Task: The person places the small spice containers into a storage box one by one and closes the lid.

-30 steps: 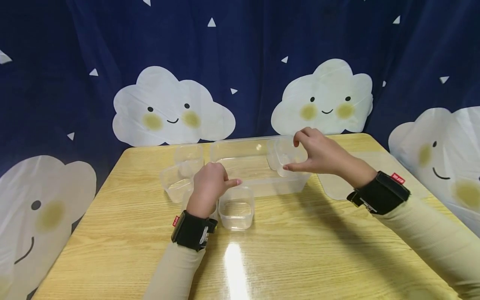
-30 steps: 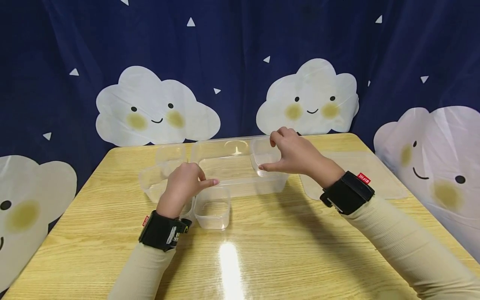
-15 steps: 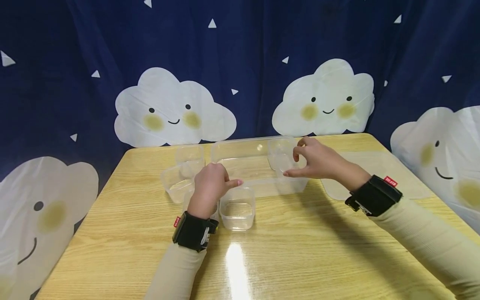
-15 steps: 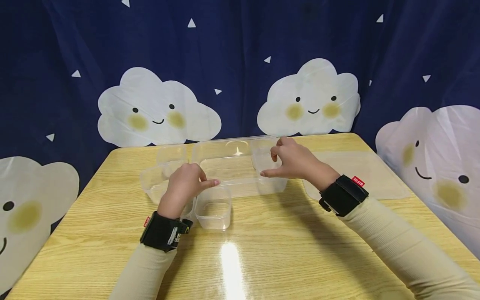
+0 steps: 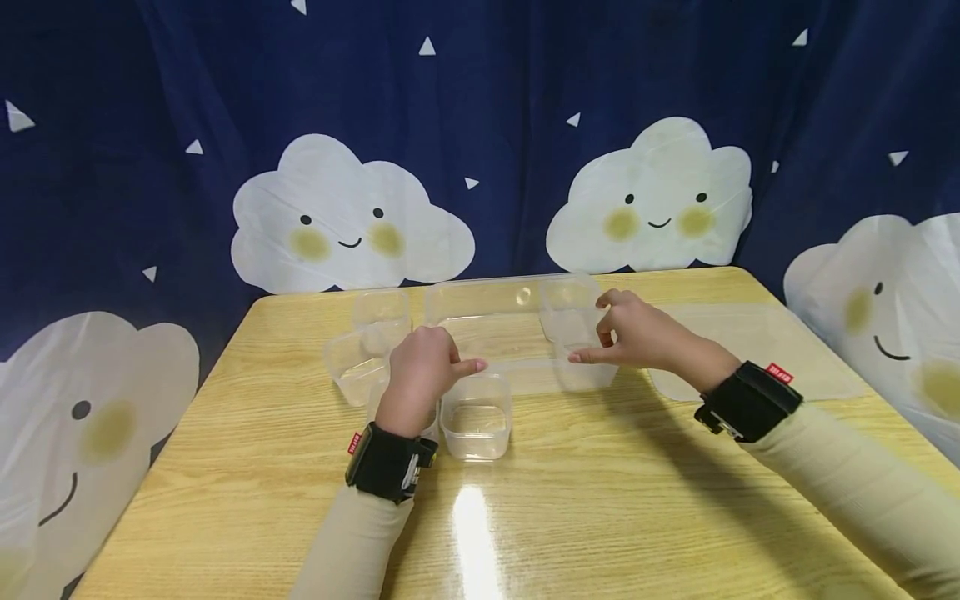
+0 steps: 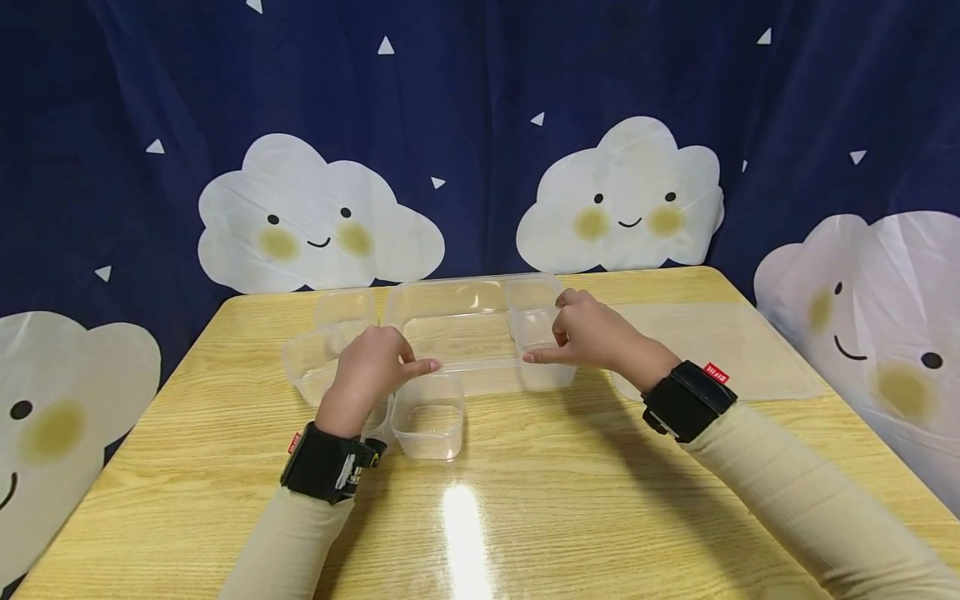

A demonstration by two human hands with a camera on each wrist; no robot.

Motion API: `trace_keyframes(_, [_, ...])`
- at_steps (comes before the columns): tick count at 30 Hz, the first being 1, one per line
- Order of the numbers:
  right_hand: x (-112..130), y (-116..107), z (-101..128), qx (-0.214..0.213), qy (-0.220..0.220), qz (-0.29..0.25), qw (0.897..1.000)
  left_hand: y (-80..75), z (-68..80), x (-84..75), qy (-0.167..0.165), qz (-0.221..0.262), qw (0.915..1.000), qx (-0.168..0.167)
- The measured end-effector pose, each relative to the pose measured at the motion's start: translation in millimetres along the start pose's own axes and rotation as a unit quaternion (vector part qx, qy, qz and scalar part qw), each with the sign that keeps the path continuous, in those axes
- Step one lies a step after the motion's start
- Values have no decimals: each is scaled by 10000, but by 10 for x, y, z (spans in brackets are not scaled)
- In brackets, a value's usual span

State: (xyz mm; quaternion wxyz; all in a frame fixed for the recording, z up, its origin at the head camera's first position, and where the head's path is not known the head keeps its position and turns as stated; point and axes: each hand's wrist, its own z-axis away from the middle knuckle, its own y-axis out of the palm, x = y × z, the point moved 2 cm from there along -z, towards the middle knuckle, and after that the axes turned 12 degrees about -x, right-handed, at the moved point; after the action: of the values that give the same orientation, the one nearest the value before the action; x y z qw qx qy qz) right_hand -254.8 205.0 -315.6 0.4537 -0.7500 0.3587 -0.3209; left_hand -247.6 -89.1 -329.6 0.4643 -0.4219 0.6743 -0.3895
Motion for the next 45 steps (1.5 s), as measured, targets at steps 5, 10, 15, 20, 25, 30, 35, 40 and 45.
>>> trace_keyframes(5, [10,14,21,-88,-71,80,9999,-3,-4,2,-32,53,10000,-36])
trace_keyframes(10, [-35,57,21,-146,-63,102,9998,-7,4,-2,-39,63,10000,-60])
trace_keyframes(15, [-105,121,19,-145,103,-234,9996,-20,9,-3,-49,79,9999,-80])
trace_keyframes(20, [-147,172,26,108,415,-429,9982,-11,18,4,-66,91,9999,-85])
trace_keyframes(25, [-135,167,37,300,451,-341,9980,2,25,7,-62,85,9999,-70])
trace_keyframes(30, [-106,150,60,425,159,-71,9989,-5,27,1,-40,93,9999,-108])
trace_keyframes(35, [-107,124,98,276,-145,135,9994,-11,30,-3,31,93,9998,-174])
trace_keyframes(40, [-146,104,124,304,-21,172,9994,-8,26,2,26,84,9998,-197])
trace_keyframes(45, [-164,106,147,450,155,119,9988,1,20,10,-31,62,9998,-165])
